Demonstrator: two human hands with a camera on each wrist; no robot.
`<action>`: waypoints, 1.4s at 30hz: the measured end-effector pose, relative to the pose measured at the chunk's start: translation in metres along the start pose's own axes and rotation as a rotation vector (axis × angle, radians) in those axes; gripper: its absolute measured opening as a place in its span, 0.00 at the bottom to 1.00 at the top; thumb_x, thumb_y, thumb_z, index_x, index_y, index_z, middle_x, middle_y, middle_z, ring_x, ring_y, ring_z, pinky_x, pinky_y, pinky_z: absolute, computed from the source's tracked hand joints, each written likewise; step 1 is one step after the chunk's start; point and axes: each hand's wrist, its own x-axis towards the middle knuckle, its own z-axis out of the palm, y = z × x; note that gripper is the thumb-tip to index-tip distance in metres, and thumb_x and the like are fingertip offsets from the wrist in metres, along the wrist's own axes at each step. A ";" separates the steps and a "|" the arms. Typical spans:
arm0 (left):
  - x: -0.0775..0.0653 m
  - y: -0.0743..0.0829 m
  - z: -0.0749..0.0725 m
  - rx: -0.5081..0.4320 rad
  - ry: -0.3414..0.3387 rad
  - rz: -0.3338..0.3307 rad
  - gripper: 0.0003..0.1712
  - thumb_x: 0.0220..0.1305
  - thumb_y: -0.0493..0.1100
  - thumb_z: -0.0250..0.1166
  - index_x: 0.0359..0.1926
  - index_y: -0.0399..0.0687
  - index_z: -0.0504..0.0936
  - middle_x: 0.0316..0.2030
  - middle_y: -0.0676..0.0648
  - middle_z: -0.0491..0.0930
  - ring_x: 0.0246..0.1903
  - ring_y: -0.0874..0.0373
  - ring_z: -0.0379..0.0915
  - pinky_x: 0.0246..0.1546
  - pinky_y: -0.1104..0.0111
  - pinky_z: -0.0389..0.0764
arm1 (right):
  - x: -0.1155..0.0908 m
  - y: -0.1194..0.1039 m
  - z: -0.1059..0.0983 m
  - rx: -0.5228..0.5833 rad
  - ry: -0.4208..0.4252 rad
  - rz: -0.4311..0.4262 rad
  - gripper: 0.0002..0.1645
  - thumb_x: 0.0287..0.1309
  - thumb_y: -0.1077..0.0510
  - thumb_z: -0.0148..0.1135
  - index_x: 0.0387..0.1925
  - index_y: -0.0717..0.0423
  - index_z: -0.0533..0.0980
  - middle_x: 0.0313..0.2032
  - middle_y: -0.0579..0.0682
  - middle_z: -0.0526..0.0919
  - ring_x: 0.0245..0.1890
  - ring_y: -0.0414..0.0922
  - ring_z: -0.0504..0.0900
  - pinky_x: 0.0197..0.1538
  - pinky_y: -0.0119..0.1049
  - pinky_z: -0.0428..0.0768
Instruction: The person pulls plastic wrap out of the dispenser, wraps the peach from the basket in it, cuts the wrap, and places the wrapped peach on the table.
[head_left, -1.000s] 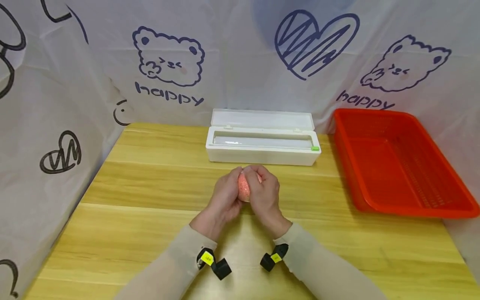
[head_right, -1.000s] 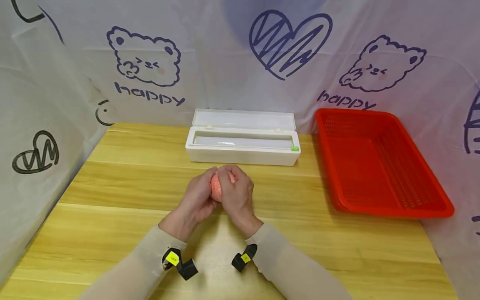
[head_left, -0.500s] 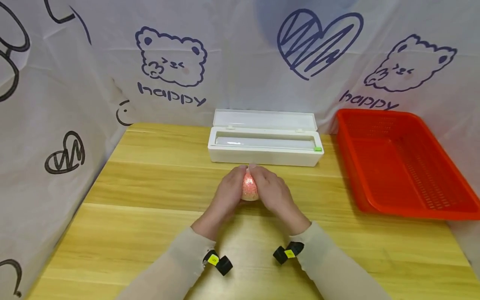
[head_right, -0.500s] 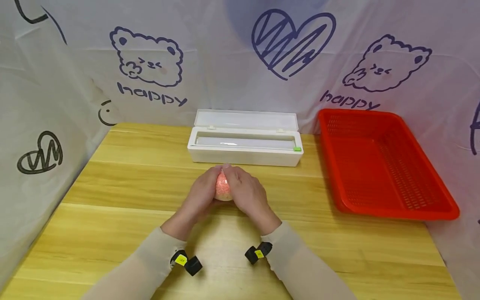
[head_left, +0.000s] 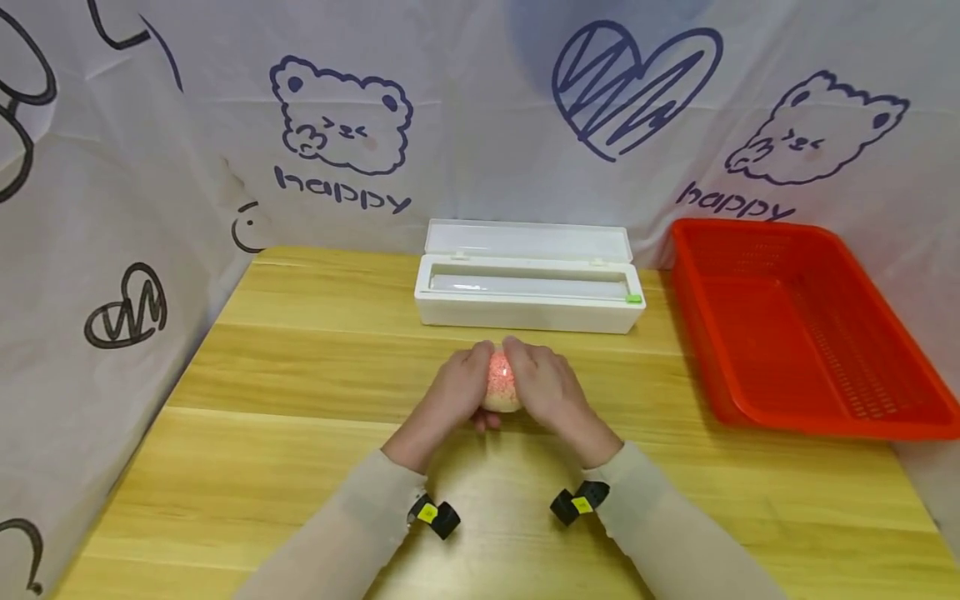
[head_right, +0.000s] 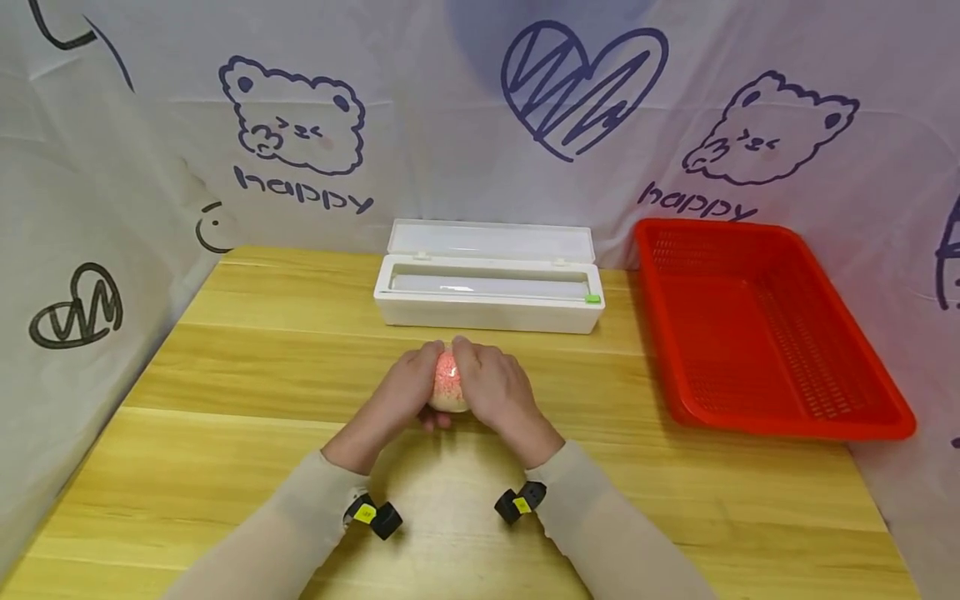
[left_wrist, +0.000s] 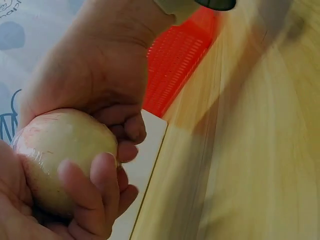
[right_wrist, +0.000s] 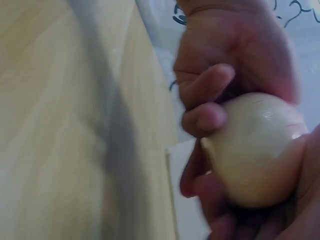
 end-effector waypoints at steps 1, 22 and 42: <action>0.000 0.000 0.000 -0.010 0.007 0.000 0.36 0.80 0.59 0.39 0.34 0.39 0.84 0.16 0.39 0.81 0.09 0.55 0.77 0.11 0.63 0.79 | 0.000 -0.001 -0.001 -0.011 0.002 -0.012 0.41 0.79 0.33 0.31 0.37 0.52 0.84 0.39 0.54 0.85 0.40 0.52 0.80 0.43 0.45 0.78; -0.003 -0.001 0.006 -0.077 -0.023 0.043 0.33 0.82 0.62 0.39 0.56 0.44 0.81 0.23 0.40 0.79 0.10 0.56 0.73 0.10 0.66 0.76 | 0.003 -0.005 0.023 1.001 0.208 0.152 0.13 0.67 0.58 0.62 0.38 0.63 0.88 0.34 0.48 0.89 0.40 0.45 0.85 0.48 0.36 0.84; -0.002 0.002 0.009 -0.032 0.053 0.026 0.28 0.81 0.62 0.40 0.51 0.41 0.69 0.25 0.38 0.78 0.12 0.51 0.75 0.14 0.61 0.81 | 0.005 -0.004 0.016 0.543 0.195 0.184 0.28 0.73 0.42 0.52 0.31 0.58 0.85 0.32 0.51 0.86 0.37 0.45 0.79 0.46 0.36 0.77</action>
